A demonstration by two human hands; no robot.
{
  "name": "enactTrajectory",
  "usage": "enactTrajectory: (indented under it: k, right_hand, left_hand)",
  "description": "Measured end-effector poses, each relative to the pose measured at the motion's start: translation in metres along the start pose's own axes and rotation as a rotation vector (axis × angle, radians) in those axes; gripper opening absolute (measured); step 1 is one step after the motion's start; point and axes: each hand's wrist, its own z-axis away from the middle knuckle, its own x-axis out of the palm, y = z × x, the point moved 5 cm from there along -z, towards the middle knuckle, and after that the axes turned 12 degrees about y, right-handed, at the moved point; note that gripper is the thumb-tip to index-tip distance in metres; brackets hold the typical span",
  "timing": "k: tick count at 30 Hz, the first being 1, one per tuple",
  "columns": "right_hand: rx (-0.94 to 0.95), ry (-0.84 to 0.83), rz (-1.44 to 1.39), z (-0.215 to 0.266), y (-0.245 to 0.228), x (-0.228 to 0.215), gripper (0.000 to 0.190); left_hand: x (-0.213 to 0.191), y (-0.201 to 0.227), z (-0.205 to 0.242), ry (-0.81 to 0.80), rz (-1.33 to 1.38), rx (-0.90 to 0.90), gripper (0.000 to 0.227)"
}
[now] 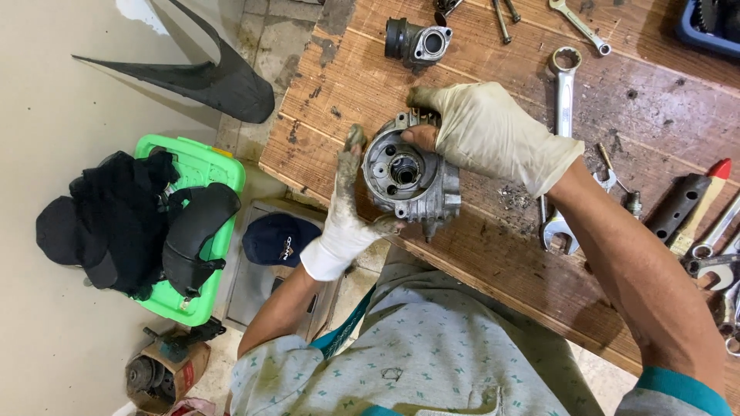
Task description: The person assembles a small engine cylinder head by hand, inserting a circular metal component into the cylinder bore. They then use a wrench to tighten a bolt on the side of the assembly. The person rotates the engine part to inspect the fit and alignment of the installed component.
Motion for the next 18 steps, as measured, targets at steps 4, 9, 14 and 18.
enactTrajectory:
  k: [4, 9, 14, 18]
  right_hand:
    - [-0.031, 0.04, 0.146, -0.002, -0.024, -0.014, 0.057]
    - [0.135, 0.128, 0.068, 0.008, -0.044, -0.031, 0.045]
    - [0.319, 0.08, 0.155, 0.041, -0.057, -0.042, 0.056]
    - [0.132, 0.132, -0.022, 0.085, -0.05, -0.037, 0.08]
  left_hand:
    - [0.012, 0.013, -0.009, -0.213, -0.03, 0.004, 0.097]
    - [0.014, 0.01, -0.005, -0.142, 0.063, 0.013, 0.085]
    - [0.022, 0.007, 0.019, 0.032, 0.148, -0.023, 0.089]
    - [0.027, 0.014, 0.025, 0.098, 0.009, 0.033, 0.092]
